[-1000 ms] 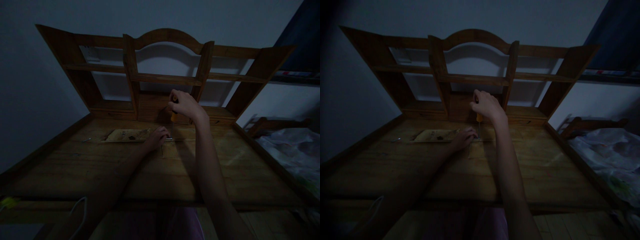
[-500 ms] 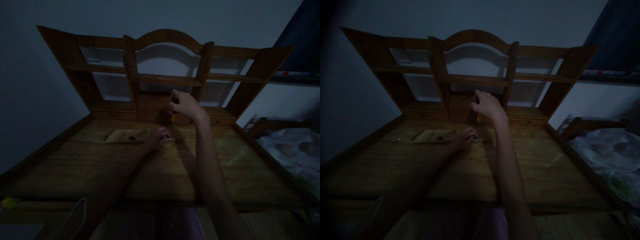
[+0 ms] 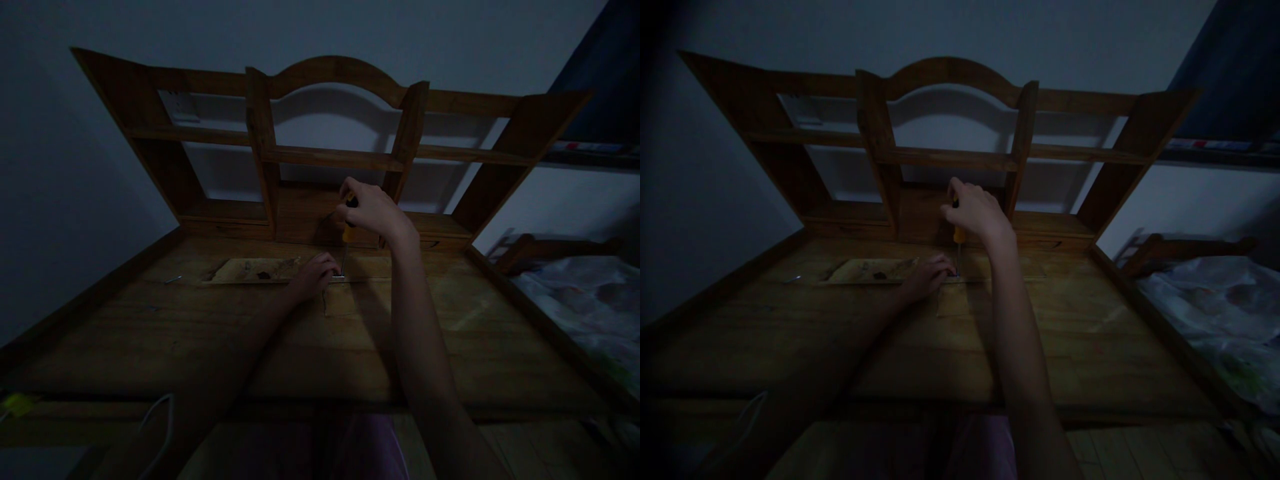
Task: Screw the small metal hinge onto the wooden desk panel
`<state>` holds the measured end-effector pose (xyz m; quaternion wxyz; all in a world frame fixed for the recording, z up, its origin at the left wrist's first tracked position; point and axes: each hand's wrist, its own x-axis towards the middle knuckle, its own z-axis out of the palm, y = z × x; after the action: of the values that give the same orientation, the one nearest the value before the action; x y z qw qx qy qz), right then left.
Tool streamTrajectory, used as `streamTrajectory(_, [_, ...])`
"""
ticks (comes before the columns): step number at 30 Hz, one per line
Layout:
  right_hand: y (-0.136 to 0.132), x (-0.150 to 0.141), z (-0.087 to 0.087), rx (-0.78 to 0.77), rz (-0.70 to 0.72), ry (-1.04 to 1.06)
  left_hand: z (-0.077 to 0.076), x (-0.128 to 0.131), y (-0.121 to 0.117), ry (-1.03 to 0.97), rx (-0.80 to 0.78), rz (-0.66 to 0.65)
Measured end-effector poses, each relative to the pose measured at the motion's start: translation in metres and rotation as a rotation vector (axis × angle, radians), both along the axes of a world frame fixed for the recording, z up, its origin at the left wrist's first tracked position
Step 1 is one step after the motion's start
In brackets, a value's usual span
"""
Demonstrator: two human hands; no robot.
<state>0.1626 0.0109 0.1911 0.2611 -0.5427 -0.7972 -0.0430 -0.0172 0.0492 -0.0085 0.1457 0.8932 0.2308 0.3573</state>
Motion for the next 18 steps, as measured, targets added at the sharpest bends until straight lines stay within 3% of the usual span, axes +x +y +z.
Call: streamTrajectory(18, [0.0019,0.0008,-0.001,0.058,-0.049,-0.031,-0.0001,-0.0005,-0.0001,0.009,0.012,0.004])
